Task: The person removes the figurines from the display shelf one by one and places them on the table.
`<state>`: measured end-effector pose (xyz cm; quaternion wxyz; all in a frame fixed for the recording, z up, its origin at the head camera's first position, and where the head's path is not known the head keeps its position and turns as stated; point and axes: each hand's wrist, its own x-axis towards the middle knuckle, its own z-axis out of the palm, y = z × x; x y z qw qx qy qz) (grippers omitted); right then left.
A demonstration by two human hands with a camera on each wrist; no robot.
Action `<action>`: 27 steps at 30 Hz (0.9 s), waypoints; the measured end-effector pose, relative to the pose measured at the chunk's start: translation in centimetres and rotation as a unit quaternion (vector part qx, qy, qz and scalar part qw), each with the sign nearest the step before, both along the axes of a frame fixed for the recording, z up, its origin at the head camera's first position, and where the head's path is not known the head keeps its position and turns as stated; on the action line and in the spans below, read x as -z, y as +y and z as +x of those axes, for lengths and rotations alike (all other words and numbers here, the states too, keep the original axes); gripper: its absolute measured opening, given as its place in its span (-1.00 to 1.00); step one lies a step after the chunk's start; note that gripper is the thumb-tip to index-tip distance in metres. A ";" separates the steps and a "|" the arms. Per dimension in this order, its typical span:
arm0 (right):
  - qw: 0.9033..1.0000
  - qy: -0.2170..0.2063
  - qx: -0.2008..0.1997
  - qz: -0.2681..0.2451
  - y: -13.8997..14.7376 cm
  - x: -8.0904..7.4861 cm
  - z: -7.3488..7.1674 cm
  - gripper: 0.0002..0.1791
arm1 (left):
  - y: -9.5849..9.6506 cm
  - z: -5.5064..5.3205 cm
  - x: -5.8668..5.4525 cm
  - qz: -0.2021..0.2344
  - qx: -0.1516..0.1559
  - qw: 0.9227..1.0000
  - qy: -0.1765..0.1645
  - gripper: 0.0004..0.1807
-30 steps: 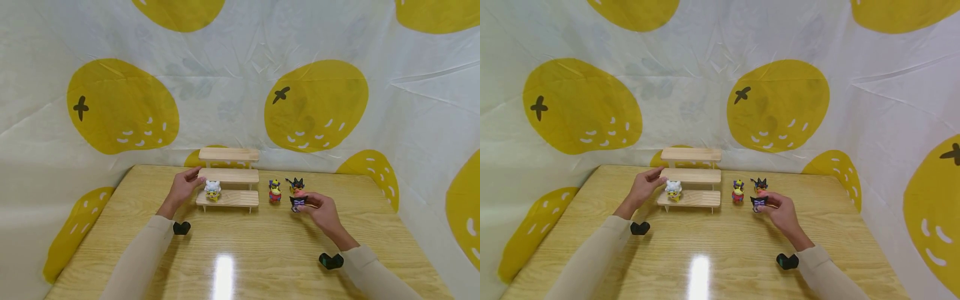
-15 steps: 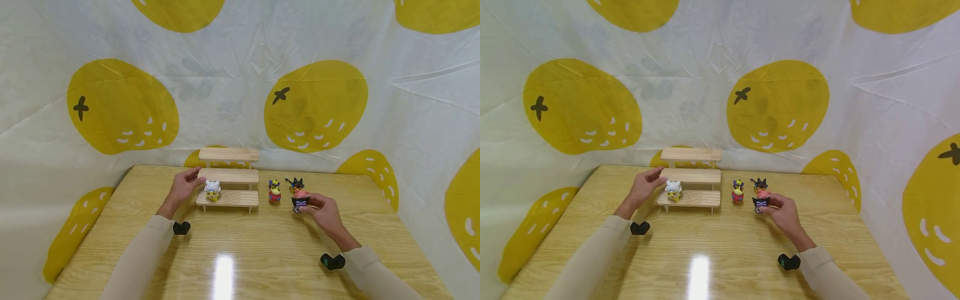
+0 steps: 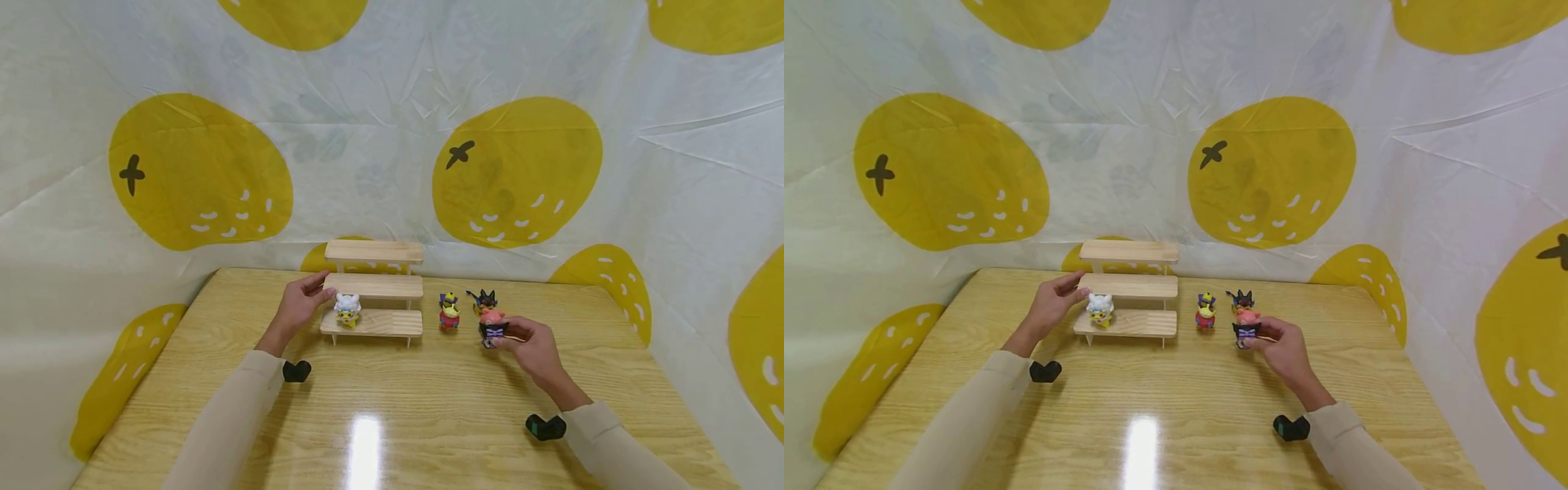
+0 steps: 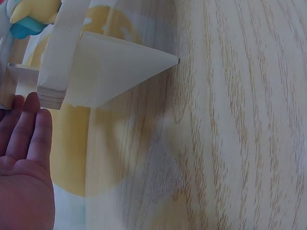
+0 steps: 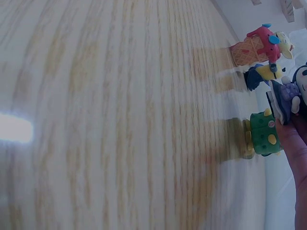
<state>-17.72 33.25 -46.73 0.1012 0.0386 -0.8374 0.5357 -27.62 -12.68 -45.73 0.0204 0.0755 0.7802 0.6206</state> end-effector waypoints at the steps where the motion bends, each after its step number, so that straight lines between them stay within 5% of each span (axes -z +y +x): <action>1: 1.000 0.001 0.001 0.001 0.0 0.0 0.0 -0.66 | 0.0 0.0 0.0 0.000 0.000 1.000 -0.001 -0.34; 8: 0.999 0.002 -0.014 -0.042 0.2 0.1 0.1 -0.64 | 0.0 0.0 0.0 0.003 -0.005 1.000 -0.009 -0.34; 27: 0.999 -0.015 -0.014 -0.039 0.5 0.7 0.3 -0.64 | -0.1 0.2 -0.1 0.003 0.001 1.000 -0.003 -0.34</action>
